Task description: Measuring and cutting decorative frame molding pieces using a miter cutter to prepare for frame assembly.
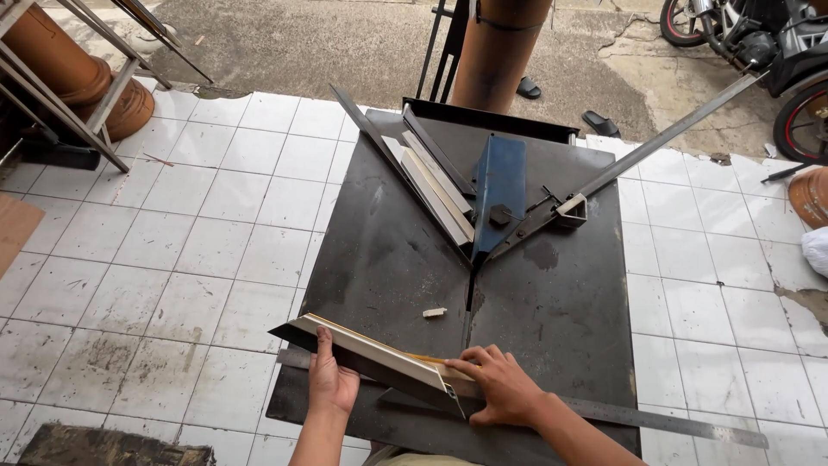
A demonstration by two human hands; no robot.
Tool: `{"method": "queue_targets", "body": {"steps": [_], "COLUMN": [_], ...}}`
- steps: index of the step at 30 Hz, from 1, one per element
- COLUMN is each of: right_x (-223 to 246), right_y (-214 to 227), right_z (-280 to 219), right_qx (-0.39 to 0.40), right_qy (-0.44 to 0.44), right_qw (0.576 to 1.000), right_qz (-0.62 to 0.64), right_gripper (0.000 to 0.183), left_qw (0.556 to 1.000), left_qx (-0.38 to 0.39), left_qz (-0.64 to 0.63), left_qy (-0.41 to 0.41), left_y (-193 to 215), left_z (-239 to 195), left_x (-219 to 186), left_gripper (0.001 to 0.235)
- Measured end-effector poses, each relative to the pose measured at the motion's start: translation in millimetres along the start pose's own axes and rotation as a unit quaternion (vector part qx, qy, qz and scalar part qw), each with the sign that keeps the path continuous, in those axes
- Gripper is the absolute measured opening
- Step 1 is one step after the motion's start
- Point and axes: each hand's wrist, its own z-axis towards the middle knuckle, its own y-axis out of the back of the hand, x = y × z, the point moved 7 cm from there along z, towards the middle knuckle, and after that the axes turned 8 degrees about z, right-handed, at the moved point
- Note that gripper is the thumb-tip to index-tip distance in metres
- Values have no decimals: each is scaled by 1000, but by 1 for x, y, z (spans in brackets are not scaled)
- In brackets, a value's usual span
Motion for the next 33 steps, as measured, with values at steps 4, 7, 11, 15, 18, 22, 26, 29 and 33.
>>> {"method": "queue_targets", "body": {"steps": [4,7,11,15,18,22,26,29,33], "right_x": [-26,-46,-64,-83,-87,-104,-125,-106,-99], "right_y": [19,34,43,39,8,2,12,35,27], "right_z": [4,9,-3,-28,-47,-54,-35,-33,-11], "right_qx": [-35,-31,-49,-35,0,-47,-42,-33,17], "right_qy": [-16,-13,-27,-90,-78,-159,-147,-154,-121], "right_qw": [999,993,996,992,996,984,988,987,991], "right_qz": [32,111,64,88,-37,58,2,-13,-56], "right_gripper": [101,78,44,73,115,92,44,35,54], "left_qw": [1000,1000,1000,1000,1000,1000,1000,999,999], "left_qx": [15,-10,-4,2,19,19,24,32,34], "left_qz": [12,19,16,6,15,10,16,5,-9], "left_qy": [6,19,14,0,1,0,0,13,18], "left_y": [8,1,4,0,3,13,3,-2,-10], "left_z": [-27,-51,-57,-64,-65,-63,-70,-72,-66], "left_x": [22,26,31,27,26,30,25,29,32], "left_gripper": [45,57,52,62,58,57,59,61,59]}}
